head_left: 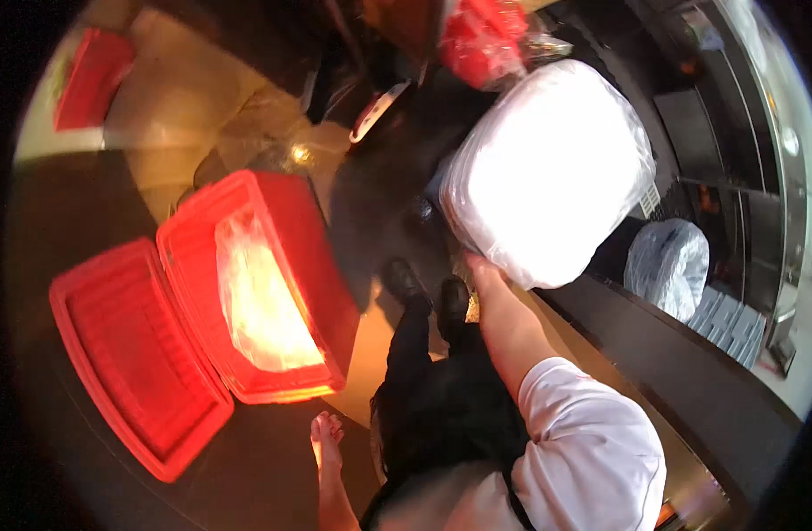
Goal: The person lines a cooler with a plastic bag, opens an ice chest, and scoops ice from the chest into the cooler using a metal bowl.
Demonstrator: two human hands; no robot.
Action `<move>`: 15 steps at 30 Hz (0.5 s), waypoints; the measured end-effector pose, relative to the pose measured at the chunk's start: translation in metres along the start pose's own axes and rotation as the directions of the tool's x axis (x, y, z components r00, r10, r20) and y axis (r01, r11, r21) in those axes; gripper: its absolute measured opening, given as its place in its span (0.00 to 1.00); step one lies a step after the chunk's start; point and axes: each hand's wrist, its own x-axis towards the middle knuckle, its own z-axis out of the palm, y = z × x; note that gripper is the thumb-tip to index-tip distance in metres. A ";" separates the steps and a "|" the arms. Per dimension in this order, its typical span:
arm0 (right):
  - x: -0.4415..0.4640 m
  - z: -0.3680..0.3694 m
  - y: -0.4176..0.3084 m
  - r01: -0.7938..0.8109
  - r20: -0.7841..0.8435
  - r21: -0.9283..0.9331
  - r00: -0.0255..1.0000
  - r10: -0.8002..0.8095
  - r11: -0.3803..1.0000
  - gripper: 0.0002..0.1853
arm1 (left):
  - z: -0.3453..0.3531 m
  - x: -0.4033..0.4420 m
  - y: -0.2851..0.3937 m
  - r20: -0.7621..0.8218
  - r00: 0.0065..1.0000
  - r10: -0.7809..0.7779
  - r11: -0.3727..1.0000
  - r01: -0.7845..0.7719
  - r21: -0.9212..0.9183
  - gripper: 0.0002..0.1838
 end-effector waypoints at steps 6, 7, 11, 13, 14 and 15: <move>0.014 -0.120 0.060 -0.168 -0.004 -0.220 0.985 0.172 0.961 0.29 | 0.003 -0.016 -0.074 0.037 0.994 0.105 0.989 -0.108 0.103 0.21; 0.018 -0.141 0.067 -0.189 -0.006 -0.252 0.981 0.194 0.949 0.28 | 0.001 -0.007 -0.078 0.073 0.987 0.146 0.976 -0.156 0.150 0.21; 0.021 -0.227 0.092 -0.253 -0.045 -0.378 0.966 0.255 0.891 0.25 | 0.010 -0.011 -0.057 0.110 0.977 0.184 0.982 -0.186 0.013 0.20; 0.024 -0.254 0.104 -0.274 -0.041 -0.417 0.958 0.283 0.867 0.24 | -0.022 -0.010 -0.091 0.143 0.974 0.175 0.979 -0.188 0.080 0.21; 0.026 -0.263 0.109 -0.270 -0.028 -0.436 0.957 0.287 0.859 0.23 | -0.035 -0.006 -0.103 0.176 0.969 0.171 0.975 -0.192 0.108 0.21; 0.027 -0.276 0.113 -0.267 -0.021 -0.469 0.956 0.292 0.842 0.22 | -0.050 -0.001 -0.118 0.135 0.982 0.135 0.982 -0.151 0.113 0.20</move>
